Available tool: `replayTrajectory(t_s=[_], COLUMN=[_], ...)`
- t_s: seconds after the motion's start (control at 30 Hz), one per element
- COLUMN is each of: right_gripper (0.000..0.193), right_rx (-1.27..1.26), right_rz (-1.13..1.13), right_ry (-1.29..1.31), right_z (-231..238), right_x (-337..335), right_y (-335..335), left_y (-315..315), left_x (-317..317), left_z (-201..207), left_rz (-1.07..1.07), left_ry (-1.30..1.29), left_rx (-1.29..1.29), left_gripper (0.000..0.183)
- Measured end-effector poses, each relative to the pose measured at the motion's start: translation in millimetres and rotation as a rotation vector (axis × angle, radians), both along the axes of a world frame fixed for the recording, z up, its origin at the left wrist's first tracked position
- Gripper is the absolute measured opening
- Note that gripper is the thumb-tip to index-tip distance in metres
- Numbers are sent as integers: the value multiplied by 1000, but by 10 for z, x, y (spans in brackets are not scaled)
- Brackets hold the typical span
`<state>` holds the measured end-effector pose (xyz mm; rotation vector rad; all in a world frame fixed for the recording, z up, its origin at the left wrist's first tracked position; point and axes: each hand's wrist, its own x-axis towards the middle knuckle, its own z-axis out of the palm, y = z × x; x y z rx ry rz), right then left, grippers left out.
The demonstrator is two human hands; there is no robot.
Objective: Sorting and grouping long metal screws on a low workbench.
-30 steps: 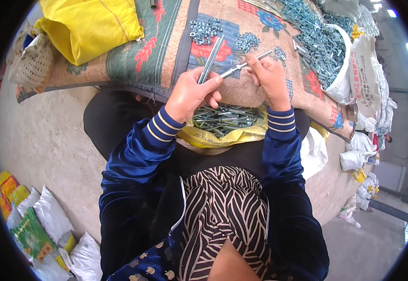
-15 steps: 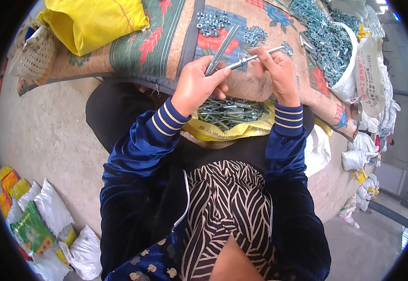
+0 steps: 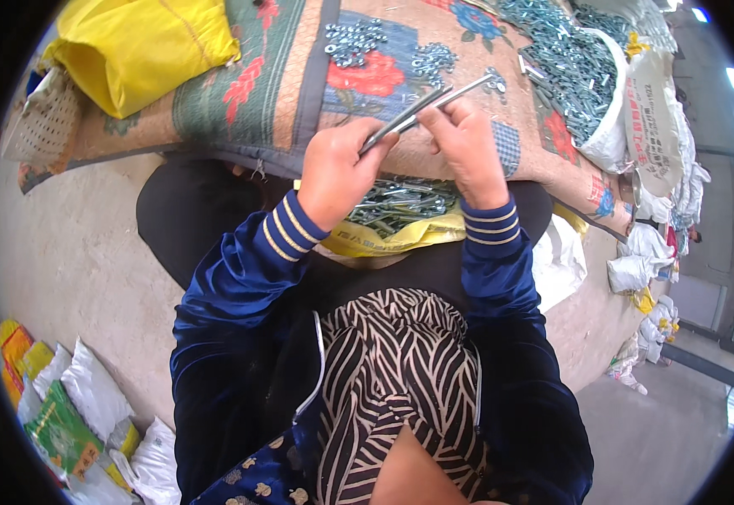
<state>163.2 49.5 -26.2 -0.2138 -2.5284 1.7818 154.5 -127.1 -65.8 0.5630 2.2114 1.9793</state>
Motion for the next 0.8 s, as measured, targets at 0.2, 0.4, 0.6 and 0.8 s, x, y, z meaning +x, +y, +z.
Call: replayTrajectory(t_s=[0.2, 0.4, 0.6, 0.8], right_gripper=[32, 20, 14, 31], right_rx=[409, 1452, 1590, -337], right_rz=[404, -400, -273, -79], right_ry=[-82, -63, -64, 40], right_z=[326, -399, -365, -92], right_x=[34, -622, -660, -343], right_y=[590, 2403, 2268, 1350], left_y=[-124, -165, -157, -206], left_x=[-125, -211, -256, -240], left_z=[-197, 16, -22, 19], left_rz=[-144, -293, -298, -514], left_ry=[-335, -722, -812, -802], left_rx=[67, 166, 303, 210], left_gripper=[29, 32, 30, 29])
